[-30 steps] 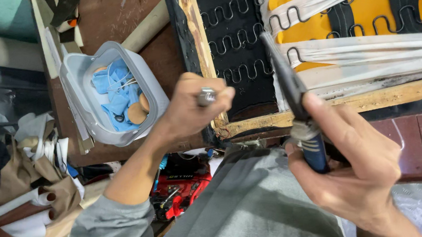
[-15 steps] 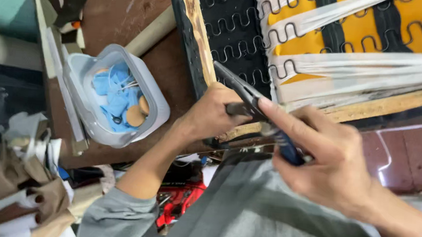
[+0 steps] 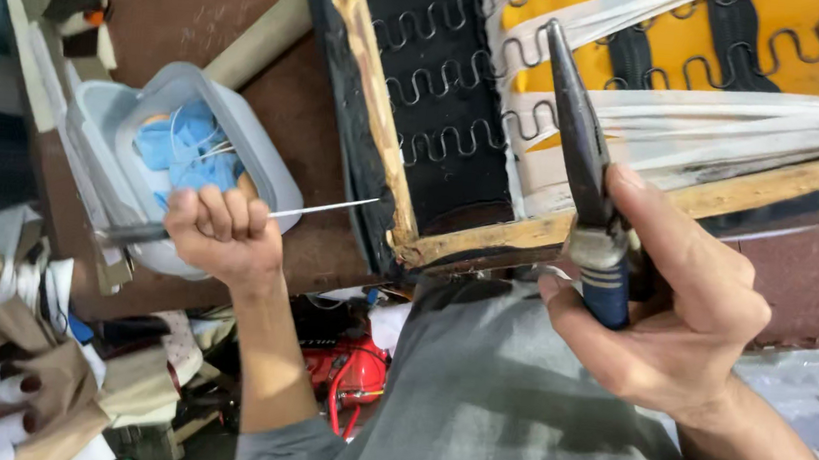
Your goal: The person removes staples and fabric from a wooden furniture frame using pliers and a staple remover.
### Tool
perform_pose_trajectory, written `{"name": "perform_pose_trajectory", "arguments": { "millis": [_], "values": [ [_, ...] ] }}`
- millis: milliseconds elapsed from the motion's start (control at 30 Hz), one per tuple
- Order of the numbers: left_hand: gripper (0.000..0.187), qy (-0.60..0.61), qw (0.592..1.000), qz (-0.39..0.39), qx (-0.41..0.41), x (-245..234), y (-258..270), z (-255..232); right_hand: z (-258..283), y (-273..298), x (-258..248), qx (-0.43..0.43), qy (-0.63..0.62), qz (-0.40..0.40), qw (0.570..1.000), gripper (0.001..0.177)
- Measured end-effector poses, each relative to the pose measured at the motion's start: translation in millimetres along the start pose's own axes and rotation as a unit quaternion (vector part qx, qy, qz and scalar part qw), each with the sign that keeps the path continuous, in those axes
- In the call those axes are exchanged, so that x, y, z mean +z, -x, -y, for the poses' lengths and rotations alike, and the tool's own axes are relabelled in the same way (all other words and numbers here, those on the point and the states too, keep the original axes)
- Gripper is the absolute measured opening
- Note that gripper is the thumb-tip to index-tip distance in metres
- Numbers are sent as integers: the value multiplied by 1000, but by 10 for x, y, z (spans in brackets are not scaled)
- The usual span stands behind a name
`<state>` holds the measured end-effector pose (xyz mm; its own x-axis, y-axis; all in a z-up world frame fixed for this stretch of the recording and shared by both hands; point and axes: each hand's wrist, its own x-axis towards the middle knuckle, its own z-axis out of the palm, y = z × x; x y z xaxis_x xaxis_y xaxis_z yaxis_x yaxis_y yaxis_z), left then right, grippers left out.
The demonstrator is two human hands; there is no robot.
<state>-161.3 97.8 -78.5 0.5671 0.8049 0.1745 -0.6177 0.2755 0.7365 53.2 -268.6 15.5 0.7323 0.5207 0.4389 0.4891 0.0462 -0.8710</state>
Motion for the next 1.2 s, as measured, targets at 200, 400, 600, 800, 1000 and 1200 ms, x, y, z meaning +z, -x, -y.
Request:
{"name": "perform_pose_trajectory", "arguments": {
  "millis": [200,400,600,800,1000,1200],
  "values": [
    [34,-313,936,145,-77,1313,114,-127,-231,-33,216,53,23,97,994,72],
    [45,-839,492,230,-21,1484,320,379,-736,9,812,203,-28,185,961,84],
    [45,-811,560,104,-138,1053,495,456,-1046,-141,1489,240,-43,223,944,93],
    [58,-745,616,-21,-255,808,593,530,-1263,-87,1764,220,19,269,937,94],
    [51,-678,685,-21,-267,714,578,516,-1399,-66,1805,236,-93,254,933,88],
    [51,-695,660,-18,-284,735,547,550,-1371,-65,1811,293,-47,269,916,89]
  ]
}}
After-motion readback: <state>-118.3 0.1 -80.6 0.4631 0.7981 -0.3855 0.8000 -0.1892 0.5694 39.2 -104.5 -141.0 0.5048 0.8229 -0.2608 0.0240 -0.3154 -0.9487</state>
